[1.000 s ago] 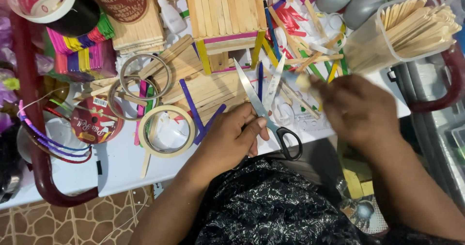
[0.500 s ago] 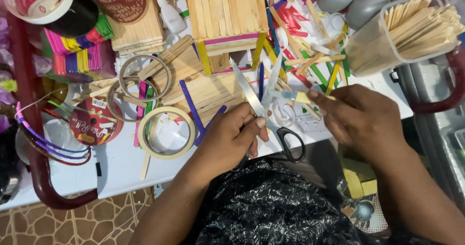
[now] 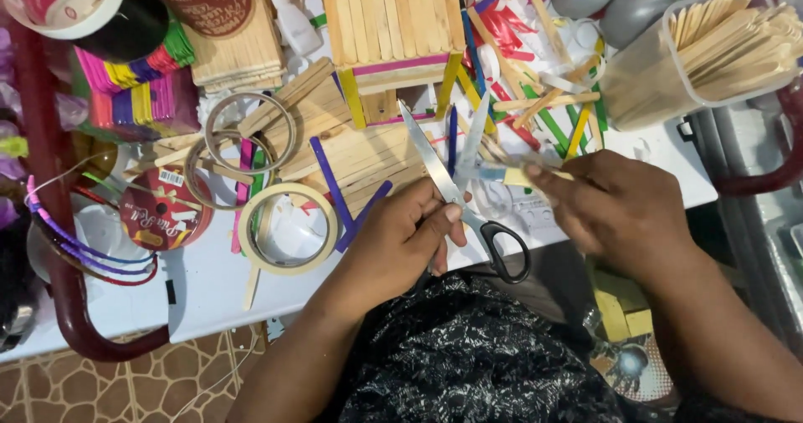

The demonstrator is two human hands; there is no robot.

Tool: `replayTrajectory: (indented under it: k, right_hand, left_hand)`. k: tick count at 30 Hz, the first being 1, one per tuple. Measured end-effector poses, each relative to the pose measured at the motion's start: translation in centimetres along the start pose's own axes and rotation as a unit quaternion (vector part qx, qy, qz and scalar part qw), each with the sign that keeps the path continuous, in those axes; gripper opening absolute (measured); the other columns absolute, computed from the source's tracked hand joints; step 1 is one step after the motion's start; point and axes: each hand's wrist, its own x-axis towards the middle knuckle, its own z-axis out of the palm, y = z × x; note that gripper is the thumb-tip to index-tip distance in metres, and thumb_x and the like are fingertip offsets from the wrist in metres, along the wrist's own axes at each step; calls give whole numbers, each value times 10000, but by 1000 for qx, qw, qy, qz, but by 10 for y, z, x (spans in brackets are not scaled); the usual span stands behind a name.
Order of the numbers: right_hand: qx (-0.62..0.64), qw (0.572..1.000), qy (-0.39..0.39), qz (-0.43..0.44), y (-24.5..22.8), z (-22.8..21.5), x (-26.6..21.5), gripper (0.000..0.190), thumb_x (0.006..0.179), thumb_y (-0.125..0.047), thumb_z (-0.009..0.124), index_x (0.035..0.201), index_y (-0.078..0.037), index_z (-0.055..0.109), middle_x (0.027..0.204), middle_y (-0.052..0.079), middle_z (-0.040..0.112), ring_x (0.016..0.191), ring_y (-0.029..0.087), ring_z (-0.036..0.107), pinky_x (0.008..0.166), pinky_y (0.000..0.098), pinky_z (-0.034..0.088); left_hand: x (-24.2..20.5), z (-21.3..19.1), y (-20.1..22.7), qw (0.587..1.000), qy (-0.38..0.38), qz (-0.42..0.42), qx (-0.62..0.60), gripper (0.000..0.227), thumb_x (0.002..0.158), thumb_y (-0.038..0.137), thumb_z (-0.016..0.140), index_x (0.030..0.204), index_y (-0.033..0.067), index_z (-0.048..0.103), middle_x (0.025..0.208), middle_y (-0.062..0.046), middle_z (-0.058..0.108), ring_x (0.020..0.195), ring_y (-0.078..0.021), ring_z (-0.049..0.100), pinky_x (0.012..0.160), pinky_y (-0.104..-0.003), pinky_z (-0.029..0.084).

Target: The person is preparing and attaching small colored sticks and tape to decorate a popsicle stick house.

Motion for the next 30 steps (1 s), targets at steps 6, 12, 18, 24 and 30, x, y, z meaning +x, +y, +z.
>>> replayTrajectory:
  k: [6,12,18,24,30]
  right_hand:
    - [-101,977,-172,76,19,10,4,216,985,-327,621,1096,-417,783,974,-69,783,718,136,683,469,276,507]
    - [-138,983,-76,91,22,9,-3,323,1014,-339,650,1298,-307,800,1025,-22,749,710,134,652,513,273,445]
    - [108,991,55,65,10,-10,1,380,870,116,747,1247,103,786,1013,217,697,689,256,573,606,351,446]
    - [394,875,-1,282,4,-24,-11,352,1042,33,468,1343,183,569,1010,236,693,798,250,664,733,311,530]
    - [648,686,3,330,12,-2,-12,273,1115,-114,440,1301,40,566,812,120,651,581,139,515,504,246,443]
  left_hand:
    - [3,0,-3,1000,-10,-8,14,113,1028,95,545,995,-2,592,833,-76,740,500,-120,610,483,-263,523]
    - [3,-1,-5,1000,-15,3,-5,109,1024,89,554,970,-2,579,825,-77,733,506,-121,601,482,-260,508]
    - [-7,1,4,999,-39,6,-2,86,1025,88,547,1026,29,611,799,-64,730,525,-106,602,482,-251,502]
    - [-23,-6,8,992,-59,81,-73,262,1058,90,403,1110,-16,637,920,-79,698,654,-119,570,614,-268,513]
    - [-31,-18,2,981,-50,136,-131,315,1080,104,384,1237,-64,600,984,-152,711,692,-172,607,639,-288,540]
